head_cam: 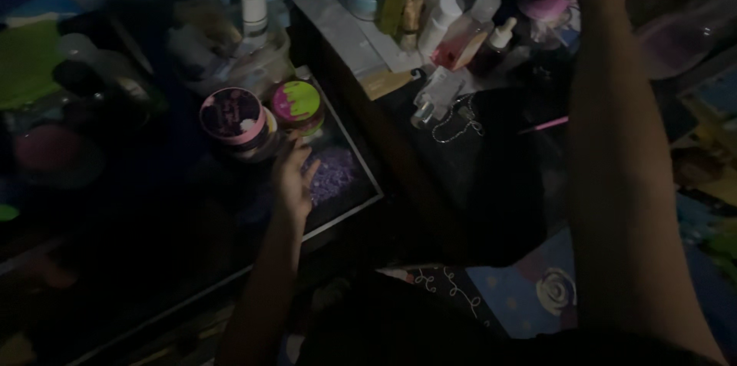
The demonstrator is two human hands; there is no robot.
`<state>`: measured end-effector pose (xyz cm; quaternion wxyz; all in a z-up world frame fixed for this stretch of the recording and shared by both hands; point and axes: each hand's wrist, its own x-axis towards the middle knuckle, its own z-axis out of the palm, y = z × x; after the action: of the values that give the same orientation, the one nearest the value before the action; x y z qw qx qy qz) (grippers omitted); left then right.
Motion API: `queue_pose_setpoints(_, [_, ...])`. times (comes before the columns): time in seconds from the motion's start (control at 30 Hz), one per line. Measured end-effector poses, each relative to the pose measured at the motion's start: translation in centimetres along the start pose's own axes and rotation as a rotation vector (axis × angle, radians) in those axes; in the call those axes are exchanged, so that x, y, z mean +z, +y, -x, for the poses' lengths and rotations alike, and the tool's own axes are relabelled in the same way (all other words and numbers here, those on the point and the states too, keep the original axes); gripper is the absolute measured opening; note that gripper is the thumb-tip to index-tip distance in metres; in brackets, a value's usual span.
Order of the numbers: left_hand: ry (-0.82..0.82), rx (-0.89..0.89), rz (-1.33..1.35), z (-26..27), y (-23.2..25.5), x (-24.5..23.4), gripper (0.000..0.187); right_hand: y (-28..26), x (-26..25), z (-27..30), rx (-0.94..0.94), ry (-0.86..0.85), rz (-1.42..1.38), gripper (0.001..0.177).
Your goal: The person organizes various cosmetic bottles and jars on a cluttered vanity table. They pick up, inspect, and reposition multiple containers, including pink and white bottles and jars, arranging them into a more orderly layout.
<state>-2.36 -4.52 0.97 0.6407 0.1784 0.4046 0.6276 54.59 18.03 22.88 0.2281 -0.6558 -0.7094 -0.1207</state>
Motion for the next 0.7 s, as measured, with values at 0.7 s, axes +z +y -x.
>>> queue_pose_setpoints(0.7, [-0.024, 0.042, -0.118, 2.0, 2.7, -2.3, 0.062, -3.8, -3.1, -1.3, -0.232, 0.280, -0.236, 0.056])
